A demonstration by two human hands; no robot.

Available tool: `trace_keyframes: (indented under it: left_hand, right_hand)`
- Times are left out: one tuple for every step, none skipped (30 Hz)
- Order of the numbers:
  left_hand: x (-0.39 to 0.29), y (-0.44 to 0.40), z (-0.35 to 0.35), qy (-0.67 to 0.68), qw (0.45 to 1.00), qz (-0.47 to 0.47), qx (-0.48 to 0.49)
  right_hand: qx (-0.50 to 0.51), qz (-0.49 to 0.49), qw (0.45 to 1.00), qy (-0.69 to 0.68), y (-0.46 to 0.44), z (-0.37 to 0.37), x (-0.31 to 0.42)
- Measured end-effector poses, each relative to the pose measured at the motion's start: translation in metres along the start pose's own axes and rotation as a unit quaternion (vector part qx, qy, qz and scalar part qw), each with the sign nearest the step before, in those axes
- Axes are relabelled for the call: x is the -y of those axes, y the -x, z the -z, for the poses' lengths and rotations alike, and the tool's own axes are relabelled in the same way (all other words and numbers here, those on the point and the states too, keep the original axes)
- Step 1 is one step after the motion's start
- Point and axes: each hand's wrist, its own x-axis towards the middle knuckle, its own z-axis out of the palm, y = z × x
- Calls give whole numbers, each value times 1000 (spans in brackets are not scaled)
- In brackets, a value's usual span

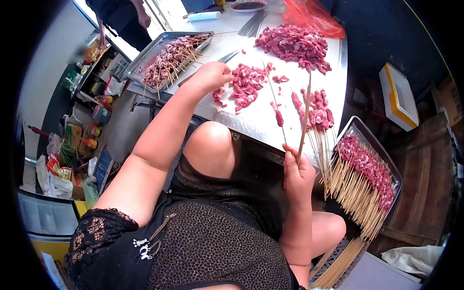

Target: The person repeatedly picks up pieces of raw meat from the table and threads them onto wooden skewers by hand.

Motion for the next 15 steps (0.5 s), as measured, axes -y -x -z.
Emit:
trace_keyframes:
  left_hand:
    - [0,0,-5,-1,1000,-2,1]
    - [-1,0,-10,9,1000,-11,6]
    - [-4,1,-12,19,1000,-21,10]
    - [-4,1,-11,50,998,10,25]
    - [-4,2,-9,48,998,8,28]
    - [-6,6,-2,46,998,7,43]
    - [-8,10,1,45,997,7,58]
    - [-7,13,1,33,999,-9,38]
    - [-4,13,1,33,999,-9,39]
    - [0,10,0,54,998,-29,-4]
    - [1,8,-1,74,995,-50,-46]
    - [-6,12,6,183,982,-15,-35]
    - [-11,11,10,282,959,-14,-39]
    - [-15,10,11,419,908,-12,-29]
    - [-21,10,11,546,837,-8,-19]
  right_hand:
    - [3,-1,1000,6,-1,-1,-1]
    - [-1,1,1000,18,1,-4,2]
    - [-4,1,1000,17,1,-3,1]
    - [1,7,1000,13,1,-1,-1]
    - [5,13,1000,9,2,0,-2]
    - [2,11,1000,8,3,1,-1]
    - [2,10,1000,14,4,1,2]
    - [3,10,1000,21,3,1,4]
    - [3,10,1000,21,3,2,3]
    - [7,3,1000,15,3,3,2]
    - [10,-4,1000,9,3,3,2]
    - [8,-3,1000,8,3,3,2]
    - [12,-5,1000,5,3,2,2]
    - [16,-7,1000,1,4,2,2]
    - [14,-6,1000,0,4,1,3]
